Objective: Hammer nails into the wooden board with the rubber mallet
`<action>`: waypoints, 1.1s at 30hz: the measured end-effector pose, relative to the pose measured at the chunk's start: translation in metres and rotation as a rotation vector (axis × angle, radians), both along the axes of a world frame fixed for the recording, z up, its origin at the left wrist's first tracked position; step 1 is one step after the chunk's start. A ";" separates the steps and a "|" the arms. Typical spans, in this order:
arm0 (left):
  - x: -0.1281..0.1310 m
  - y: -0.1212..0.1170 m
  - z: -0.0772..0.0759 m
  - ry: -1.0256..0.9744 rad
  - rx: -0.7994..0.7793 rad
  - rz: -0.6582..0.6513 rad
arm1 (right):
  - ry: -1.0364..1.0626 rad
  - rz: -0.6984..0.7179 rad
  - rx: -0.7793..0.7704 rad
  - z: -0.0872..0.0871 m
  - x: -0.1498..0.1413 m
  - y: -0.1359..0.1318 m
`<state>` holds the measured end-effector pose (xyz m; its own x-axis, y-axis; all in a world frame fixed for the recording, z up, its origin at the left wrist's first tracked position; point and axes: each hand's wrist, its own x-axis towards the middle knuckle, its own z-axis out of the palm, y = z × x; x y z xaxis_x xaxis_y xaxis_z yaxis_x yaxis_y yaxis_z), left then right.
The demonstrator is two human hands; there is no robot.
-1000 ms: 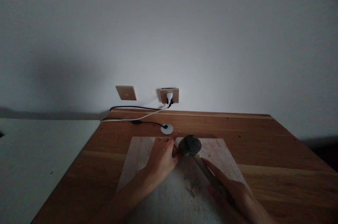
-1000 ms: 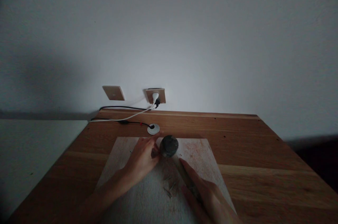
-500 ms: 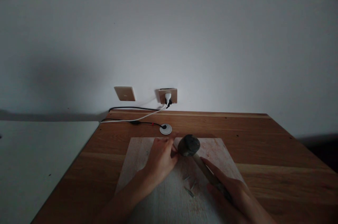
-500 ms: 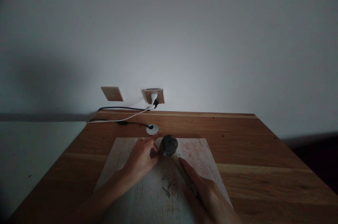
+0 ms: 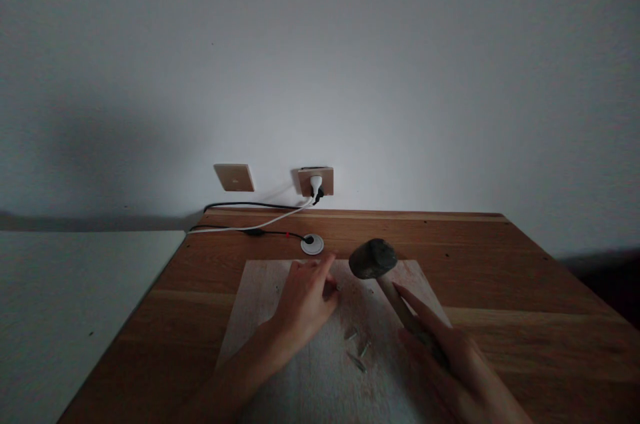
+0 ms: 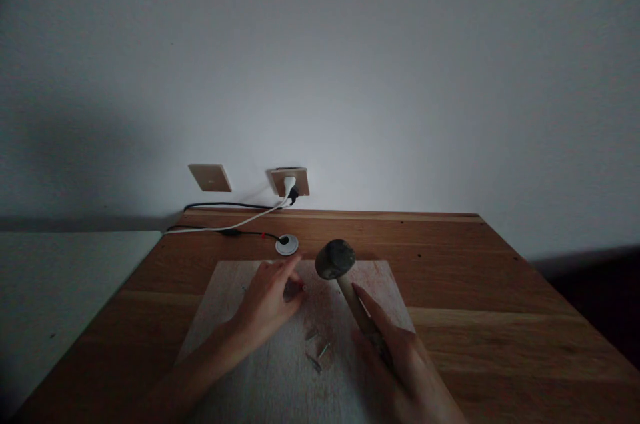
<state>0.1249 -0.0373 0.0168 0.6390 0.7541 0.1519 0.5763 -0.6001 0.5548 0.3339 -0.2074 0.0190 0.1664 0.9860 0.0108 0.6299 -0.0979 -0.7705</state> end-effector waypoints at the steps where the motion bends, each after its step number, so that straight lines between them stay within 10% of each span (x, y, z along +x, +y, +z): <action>1: 0.000 0.000 0.000 -0.006 0.003 -0.003 | 0.025 -0.008 0.005 0.001 0.001 0.001; 13: -0.008 -0.027 0.040 0.052 0.229 -0.262 | 0.215 -0.244 0.016 0.001 0.005 0.008; 17: -0.004 -0.039 0.036 0.149 0.258 -0.472 | 0.245 -0.284 0.035 0.002 0.006 0.011; 33: 0.003 -0.044 0.024 0.240 0.461 -0.552 | 0.218 -0.250 0.016 -0.003 0.005 0.010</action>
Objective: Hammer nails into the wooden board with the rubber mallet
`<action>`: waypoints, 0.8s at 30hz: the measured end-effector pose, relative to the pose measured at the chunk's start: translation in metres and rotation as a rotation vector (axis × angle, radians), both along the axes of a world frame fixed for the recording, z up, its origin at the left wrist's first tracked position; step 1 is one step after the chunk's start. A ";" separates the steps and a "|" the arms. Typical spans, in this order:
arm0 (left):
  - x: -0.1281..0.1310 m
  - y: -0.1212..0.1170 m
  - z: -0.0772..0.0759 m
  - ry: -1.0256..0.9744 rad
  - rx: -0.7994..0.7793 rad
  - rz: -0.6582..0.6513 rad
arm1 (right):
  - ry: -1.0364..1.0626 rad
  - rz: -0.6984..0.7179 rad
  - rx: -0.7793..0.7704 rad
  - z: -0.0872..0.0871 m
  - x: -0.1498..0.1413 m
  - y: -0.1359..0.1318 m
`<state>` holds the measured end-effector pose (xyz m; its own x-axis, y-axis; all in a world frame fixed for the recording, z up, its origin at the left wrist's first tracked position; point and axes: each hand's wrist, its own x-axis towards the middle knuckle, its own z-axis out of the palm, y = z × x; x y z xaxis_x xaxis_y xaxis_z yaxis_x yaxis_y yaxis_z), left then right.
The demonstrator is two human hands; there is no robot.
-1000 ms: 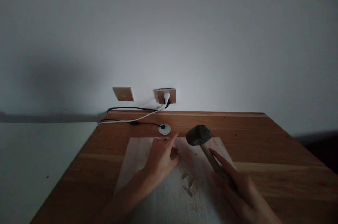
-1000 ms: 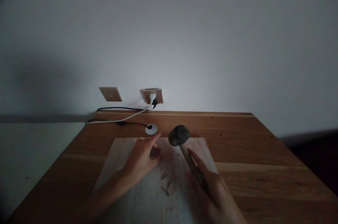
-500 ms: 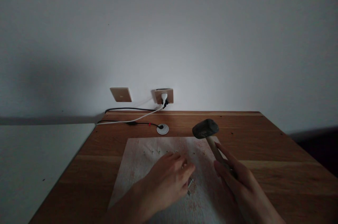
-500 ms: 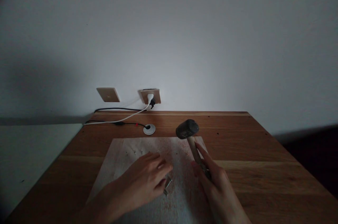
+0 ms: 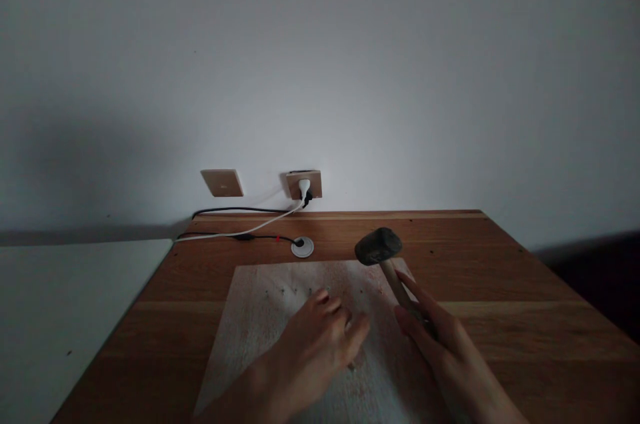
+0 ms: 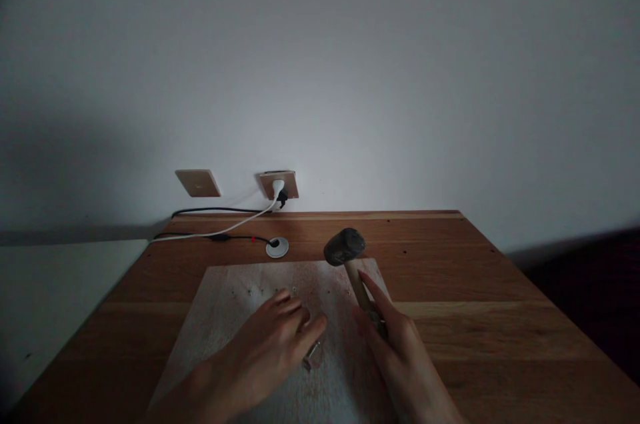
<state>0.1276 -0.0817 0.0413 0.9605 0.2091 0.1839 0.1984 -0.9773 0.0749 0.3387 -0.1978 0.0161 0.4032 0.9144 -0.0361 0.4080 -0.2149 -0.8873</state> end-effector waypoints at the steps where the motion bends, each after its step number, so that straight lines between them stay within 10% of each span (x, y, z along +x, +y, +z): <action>1: 0.000 0.002 -0.001 -0.040 -0.042 0.027 | -0.004 -0.010 0.000 0.001 0.000 0.000; 10: 0.009 0.042 -0.007 -0.310 -0.415 0.250 | 0.001 -0.040 0.063 0.005 0.000 0.002; 24: 0.017 0.048 -0.011 -0.230 -0.409 0.312 | 0.052 -0.012 0.049 0.003 -0.001 0.002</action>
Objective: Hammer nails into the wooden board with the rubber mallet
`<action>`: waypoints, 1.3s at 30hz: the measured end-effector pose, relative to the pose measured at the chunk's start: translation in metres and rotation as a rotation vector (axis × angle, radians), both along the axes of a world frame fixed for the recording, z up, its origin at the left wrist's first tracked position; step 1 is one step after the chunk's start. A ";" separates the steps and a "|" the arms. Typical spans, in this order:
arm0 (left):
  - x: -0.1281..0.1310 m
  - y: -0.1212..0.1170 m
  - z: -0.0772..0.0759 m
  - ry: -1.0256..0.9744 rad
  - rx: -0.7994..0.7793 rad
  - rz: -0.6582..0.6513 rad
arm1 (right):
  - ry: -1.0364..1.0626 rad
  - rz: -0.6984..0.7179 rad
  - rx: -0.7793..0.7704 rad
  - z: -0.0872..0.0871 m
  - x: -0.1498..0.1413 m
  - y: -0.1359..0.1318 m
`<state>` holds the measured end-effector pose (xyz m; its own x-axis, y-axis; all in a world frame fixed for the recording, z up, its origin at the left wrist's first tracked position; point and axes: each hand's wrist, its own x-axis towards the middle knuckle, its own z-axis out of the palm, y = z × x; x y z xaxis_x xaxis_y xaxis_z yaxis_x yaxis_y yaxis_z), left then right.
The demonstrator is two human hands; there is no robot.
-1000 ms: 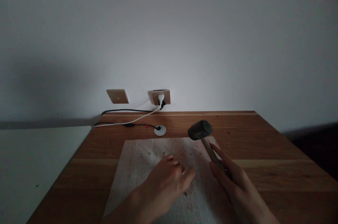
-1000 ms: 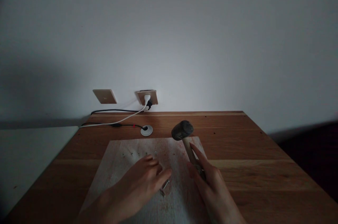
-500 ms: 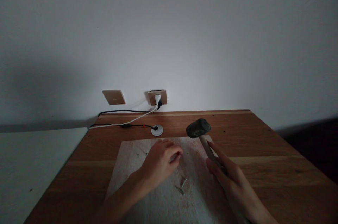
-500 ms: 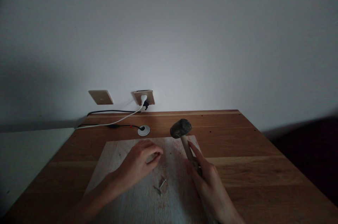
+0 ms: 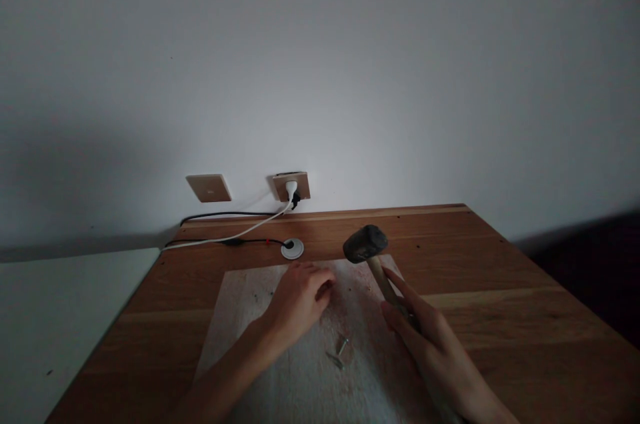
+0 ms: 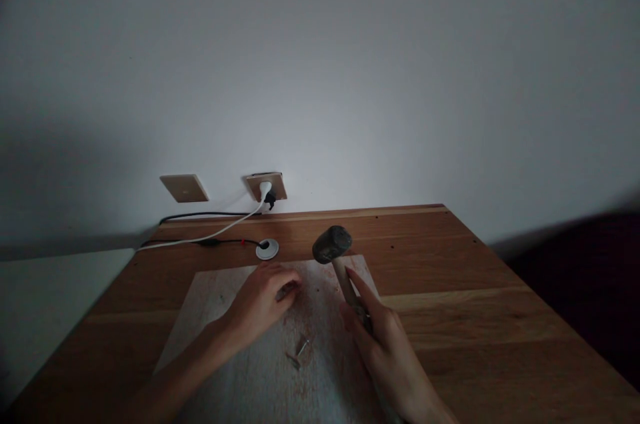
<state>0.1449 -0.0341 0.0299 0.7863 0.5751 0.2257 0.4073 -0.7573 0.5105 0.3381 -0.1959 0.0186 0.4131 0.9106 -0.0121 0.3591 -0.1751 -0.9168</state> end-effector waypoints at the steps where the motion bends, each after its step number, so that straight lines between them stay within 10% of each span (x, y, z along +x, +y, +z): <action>1: 0.000 0.000 0.000 -0.009 -0.003 0.007 | 0.002 0.003 -0.008 -0.001 0.000 0.000; 39: 0.000 0.002 -0.015 -0.017 0.103 -0.070 | 0.025 0.063 -0.037 0.003 -0.004 0.001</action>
<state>0.1445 -0.0325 0.0152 0.8192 0.4922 0.2943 0.3435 -0.8321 0.4354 0.3343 -0.1947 0.0221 0.3539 0.9336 -0.0557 0.3478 -0.1867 -0.9188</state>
